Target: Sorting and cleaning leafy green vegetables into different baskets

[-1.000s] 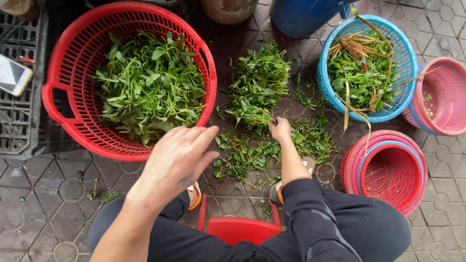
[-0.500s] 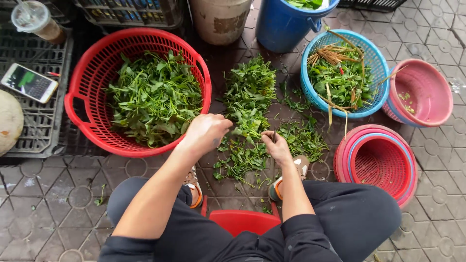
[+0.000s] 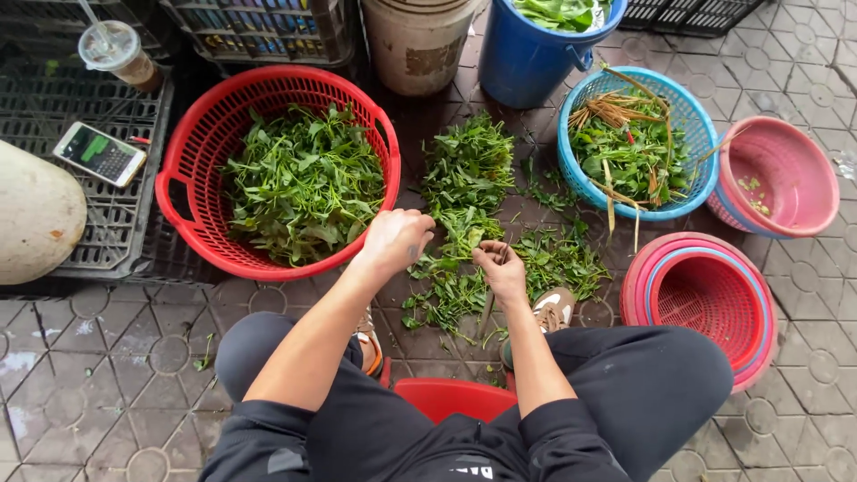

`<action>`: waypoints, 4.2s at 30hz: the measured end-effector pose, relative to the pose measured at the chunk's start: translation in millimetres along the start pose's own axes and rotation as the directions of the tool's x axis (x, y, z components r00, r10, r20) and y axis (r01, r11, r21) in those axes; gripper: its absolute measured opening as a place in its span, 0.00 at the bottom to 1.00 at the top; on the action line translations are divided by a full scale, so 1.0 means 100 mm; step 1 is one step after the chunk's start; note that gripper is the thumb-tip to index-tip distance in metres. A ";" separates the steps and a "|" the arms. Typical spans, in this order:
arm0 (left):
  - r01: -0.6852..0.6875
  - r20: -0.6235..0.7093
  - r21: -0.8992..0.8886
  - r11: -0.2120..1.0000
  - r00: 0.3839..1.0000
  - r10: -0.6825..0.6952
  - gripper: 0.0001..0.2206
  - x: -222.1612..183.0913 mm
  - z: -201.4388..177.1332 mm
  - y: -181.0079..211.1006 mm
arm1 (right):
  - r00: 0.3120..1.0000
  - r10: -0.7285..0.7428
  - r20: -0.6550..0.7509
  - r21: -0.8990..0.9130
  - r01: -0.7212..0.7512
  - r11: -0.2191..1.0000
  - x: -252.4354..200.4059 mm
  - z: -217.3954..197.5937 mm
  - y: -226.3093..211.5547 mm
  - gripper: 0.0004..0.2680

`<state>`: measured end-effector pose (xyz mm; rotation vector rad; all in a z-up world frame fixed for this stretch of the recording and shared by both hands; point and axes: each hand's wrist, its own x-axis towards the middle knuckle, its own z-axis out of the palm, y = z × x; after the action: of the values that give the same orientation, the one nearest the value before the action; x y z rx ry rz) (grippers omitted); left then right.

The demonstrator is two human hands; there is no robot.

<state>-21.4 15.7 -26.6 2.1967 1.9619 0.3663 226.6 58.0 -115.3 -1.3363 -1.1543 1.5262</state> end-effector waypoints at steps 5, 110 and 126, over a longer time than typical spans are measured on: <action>0.015 0.043 -0.065 0.998 0.999 -0.012 0.17 -0.07 0.13 0.09 | 0.999 0.043 0.021 0.051 -0.044 0.998 -0.11 0.07 -0.08 0.13; 0.335 0.456 -0.365 0.869 0.878 -0.147 0.11 0.07 0.17 0.35 | 0.984 0.154 0.090 0.398 -0.177 0.900 -0.30 0.25 -0.43 0.14; 0.589 0.590 -0.799 -0.123 0.807 0.028 0.07 -0.11 0.40 0.35 | 0.956 -0.177 0.235 0.029 0.175 0.984 -0.41 0.08 -0.77 0.06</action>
<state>21.9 1.8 -55.2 0.6090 1.0282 0.8074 223.8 39.8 -29.7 -1.0342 -1.3751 1.5861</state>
